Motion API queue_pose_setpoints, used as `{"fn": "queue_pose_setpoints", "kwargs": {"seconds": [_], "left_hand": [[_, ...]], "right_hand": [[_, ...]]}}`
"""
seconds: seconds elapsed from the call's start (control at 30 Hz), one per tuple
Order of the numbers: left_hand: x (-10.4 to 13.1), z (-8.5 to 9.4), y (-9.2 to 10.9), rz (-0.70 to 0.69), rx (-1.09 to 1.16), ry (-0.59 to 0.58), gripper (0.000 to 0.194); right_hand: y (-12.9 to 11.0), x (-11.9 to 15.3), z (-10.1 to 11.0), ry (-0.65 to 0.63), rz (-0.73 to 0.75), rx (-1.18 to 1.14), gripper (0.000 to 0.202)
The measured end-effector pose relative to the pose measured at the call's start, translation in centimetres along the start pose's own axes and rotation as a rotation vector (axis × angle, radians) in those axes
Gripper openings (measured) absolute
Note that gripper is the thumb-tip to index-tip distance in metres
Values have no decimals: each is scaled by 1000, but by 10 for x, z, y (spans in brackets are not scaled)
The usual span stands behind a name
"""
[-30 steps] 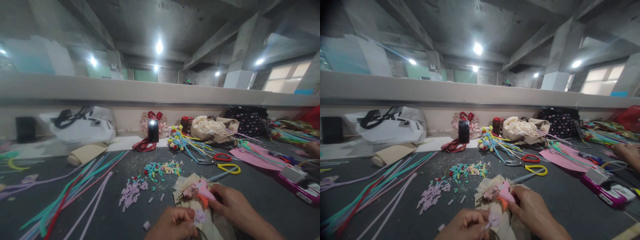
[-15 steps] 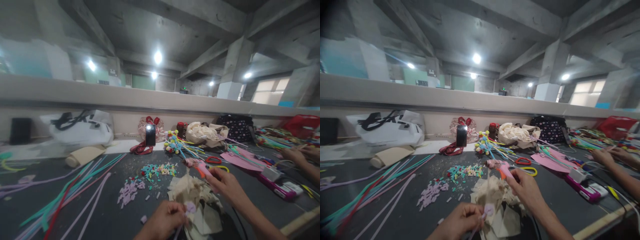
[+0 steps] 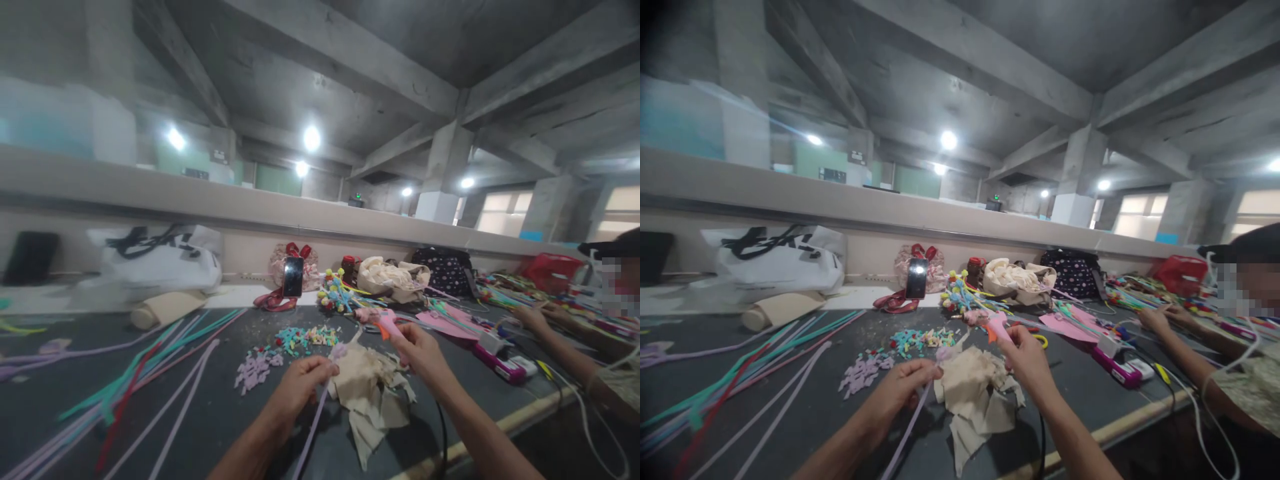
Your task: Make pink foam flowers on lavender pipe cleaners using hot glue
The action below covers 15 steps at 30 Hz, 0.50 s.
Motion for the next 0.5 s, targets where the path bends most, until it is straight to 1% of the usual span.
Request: {"fn": "queue_pose_setpoints", "kwargs": {"seconds": [0.1,0.23,0.3,0.4,0.5], "left_hand": [[5,10,9,-55,41,36,24],[10,14,15,-97,90,80,24],[11,13,14,-95,98,83,23],[10,11,12,-82,97,72,22],[7,9,10,-88,119,115,21]], "right_hand": [[-8,5,-6,16,26,-19,17],[-10,5,-14,18,45,-81,25],[-5,0,-16,19,28,-118,28],[8,-7,-15,7,-27,-183,26],[19,-8,-16,-26,-62,-265,23]]}}
Point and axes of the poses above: each hand's wrist, its own x-axis away from the middle knuckle, its own z-axis out of the back of the hand, y = z × x, the point moved 3 cm from there along -x, towards the middle knuckle, and after that the axes turned 2 degrees about z, right-handed, at the moved point
